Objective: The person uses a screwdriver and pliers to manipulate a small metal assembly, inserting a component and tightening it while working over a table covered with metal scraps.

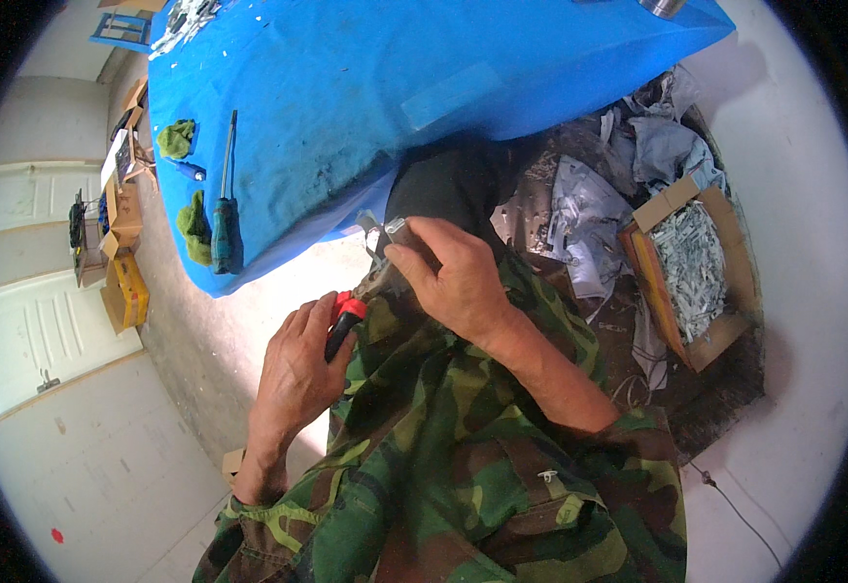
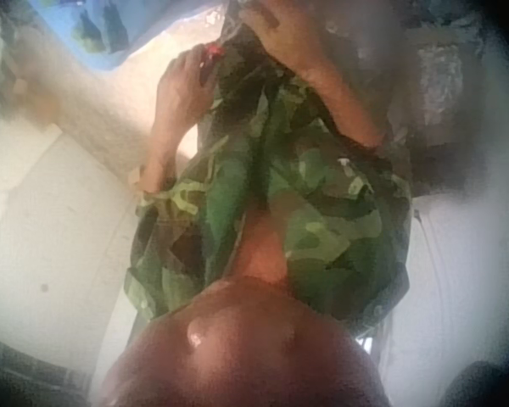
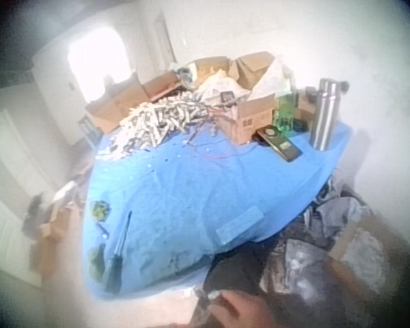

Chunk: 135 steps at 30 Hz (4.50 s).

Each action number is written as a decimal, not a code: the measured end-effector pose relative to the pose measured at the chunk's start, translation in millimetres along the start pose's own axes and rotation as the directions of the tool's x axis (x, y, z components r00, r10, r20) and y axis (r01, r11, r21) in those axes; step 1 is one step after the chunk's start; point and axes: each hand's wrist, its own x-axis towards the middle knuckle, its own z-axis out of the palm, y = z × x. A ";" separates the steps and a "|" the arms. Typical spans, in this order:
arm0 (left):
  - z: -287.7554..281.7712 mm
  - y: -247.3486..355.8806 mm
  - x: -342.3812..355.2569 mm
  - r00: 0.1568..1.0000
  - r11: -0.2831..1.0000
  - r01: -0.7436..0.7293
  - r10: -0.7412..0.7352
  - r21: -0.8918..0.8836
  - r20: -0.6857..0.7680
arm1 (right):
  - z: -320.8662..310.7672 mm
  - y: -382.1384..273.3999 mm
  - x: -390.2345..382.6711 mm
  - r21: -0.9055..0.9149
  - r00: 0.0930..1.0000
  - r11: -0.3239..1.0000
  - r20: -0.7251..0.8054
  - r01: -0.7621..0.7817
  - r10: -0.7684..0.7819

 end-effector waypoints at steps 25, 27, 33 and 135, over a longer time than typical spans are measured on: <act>-6.4 -9.8 4.8 0.987 1.000 -0.014 0.018 -0.021 0.157 | -2.9 4.3 1.4 -0.056 0.984 0.992 0.146 0.115 -0.106; -5.3 -10.6 4.4 0.988 0.999 -0.006 0.011 -0.035 0.152 | -3.6 4.0 1.4 -0.055 0.984 0.994 0.158 0.097 -0.087; -4.5 -11.0 3.9 0.985 0.999 0.012 -0.005 -0.041 0.170 | -4.6 2.9 3.6 -0.036 0.977 0.996 0.202 0.082 -0.073; -21.3 -15.8 -2.1 0.984 0.998 -0.025 0.016 0.051 0.178 | -7.2 1.1 6.6 0.057 0.910 0.975 0.374 -0.217 0.180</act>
